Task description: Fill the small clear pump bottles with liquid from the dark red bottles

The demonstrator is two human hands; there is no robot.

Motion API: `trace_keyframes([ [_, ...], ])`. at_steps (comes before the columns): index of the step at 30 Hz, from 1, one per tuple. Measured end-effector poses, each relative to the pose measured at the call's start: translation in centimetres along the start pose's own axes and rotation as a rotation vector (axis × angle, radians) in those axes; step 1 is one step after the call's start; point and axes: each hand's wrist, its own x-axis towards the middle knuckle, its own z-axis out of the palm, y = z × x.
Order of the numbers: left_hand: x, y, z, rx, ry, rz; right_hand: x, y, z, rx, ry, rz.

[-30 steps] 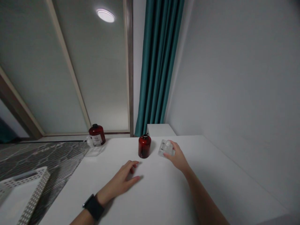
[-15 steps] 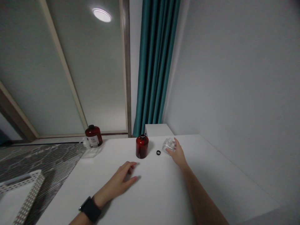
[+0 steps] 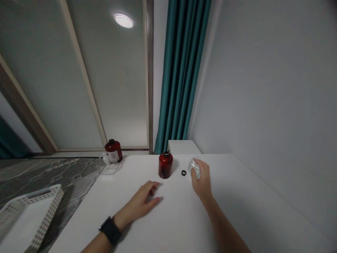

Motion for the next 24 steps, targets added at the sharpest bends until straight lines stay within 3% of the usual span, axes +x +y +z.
trace_keyframes([
  [5, 0.1, 1.3, 0.4, -0.075, 0.178, -0.012, -2.0, -3.1, 2.4, 0.182, -0.304, -0.003],
  [9, 1.0, 2.1, 0.3, -0.058, 0.353, -0.026, -2.8, -3.4, 3.4, 0.210, -0.435, 0.012],
  [16, 6.3, 3.0, -1.6, 0.138, 0.429, 0.132, -2.8, -1.1, 3.9, 0.150, -0.400, 0.001],
  [24, 12.9, 2.0, -0.3, 0.262, 0.580, 0.008, -2.3, 1.0, 3.7, 0.097, -0.339, 0.016],
])
